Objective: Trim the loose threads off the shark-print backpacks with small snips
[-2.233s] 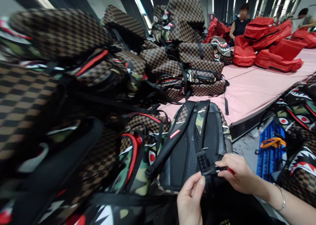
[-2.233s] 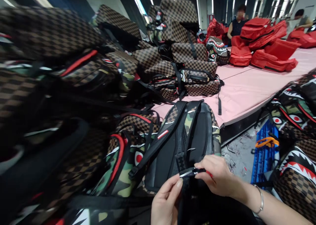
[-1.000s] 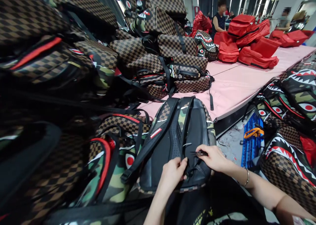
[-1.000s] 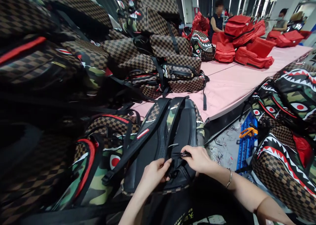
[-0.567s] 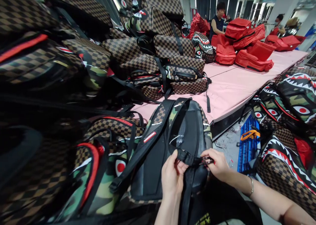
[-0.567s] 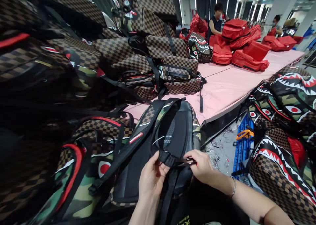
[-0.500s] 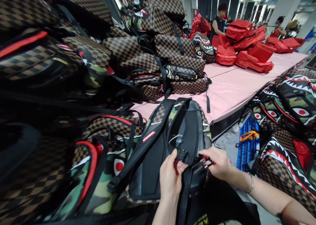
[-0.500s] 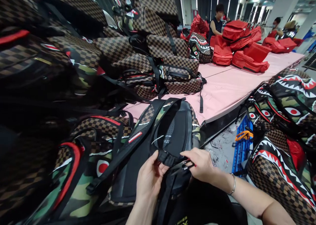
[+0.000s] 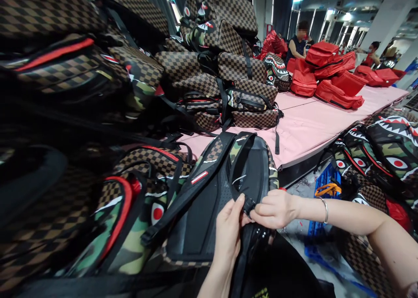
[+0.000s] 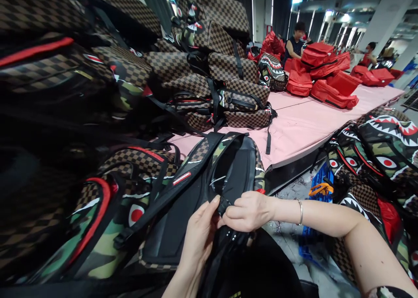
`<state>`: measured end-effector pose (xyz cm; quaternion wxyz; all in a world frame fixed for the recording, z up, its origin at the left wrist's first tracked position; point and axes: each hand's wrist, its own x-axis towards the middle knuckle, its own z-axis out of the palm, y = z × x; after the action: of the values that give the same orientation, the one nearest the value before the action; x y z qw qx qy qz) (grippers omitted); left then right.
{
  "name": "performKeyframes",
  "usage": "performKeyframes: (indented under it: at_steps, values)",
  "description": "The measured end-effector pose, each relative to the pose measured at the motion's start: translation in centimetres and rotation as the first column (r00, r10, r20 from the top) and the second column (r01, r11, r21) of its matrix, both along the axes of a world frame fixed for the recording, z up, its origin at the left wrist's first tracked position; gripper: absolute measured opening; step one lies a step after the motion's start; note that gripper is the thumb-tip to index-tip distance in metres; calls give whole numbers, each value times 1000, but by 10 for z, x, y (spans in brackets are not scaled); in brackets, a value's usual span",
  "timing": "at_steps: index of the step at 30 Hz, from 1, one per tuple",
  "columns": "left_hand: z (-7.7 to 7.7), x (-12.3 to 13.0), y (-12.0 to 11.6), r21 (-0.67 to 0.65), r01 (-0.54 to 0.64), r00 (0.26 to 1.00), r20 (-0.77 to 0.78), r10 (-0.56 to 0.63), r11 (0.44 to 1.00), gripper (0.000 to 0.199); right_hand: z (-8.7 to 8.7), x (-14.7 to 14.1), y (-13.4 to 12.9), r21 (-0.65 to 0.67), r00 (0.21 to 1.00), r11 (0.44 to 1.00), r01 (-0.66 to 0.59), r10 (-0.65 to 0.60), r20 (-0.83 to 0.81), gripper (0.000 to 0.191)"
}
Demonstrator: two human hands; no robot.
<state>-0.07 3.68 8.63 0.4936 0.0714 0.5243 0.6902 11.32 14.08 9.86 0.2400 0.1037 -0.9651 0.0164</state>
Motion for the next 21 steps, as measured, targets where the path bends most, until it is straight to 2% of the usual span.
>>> performKeyframes:
  at_steps: [3,5,7,8,9,10,12,14,15,16,18,20,21]
  values:
    - [-4,2,0,28,-45,999,20,44,999,36,-2,-6,-1,-35,990,991,128,-126,59,19]
    - [-8,2,1,46,-82,997,-8,82,996,36,-1,-7,0,-182,971,959,218,-193,143,14]
    - [-11,3,4,62,-113,992,-41,116,992,35,1,-7,3,-406,953,878,256,-159,256,11]
    - [-12,4,6,64,-122,991,-48,125,990,35,2,-7,4,-531,945,803,269,-112,308,9]
    - [-13,4,7,61,-123,991,-48,126,991,35,2,-6,5,-658,935,696,288,-58,349,9]
    - [-15,5,9,53,-115,992,-45,118,992,35,1,-6,6,-771,927,553,316,-6,375,15]
    - [-17,6,11,33,-85,996,-33,86,996,34,-3,-6,7,-900,915,214,380,55,399,24]
    - [-20,7,12,17,-58,998,-36,58,998,34,-10,-6,5,-909,914,-101,405,53,402,30]
    - [-21,7,11,17,-60,997,-48,60,998,35,-14,-6,3,-889,914,-223,401,39,403,33]
    - [-23,7,9,18,-85,994,-71,87,996,36,-18,-7,1,-863,913,-319,393,23,407,35]
    - [-26,7,5,30,-180,970,-158,183,983,50,-26,-10,-5,-815,912,-450,366,-2,411,39]
    - [-29,6,-1,52,-249,923,-289,253,967,68,-32,-14,-10,-791,917,-511,337,-14,400,41]
    - [-31,6,-4,59,-243,899,-362,247,968,67,-34,-16,-13,-786,919,-527,323,-22,393,41]
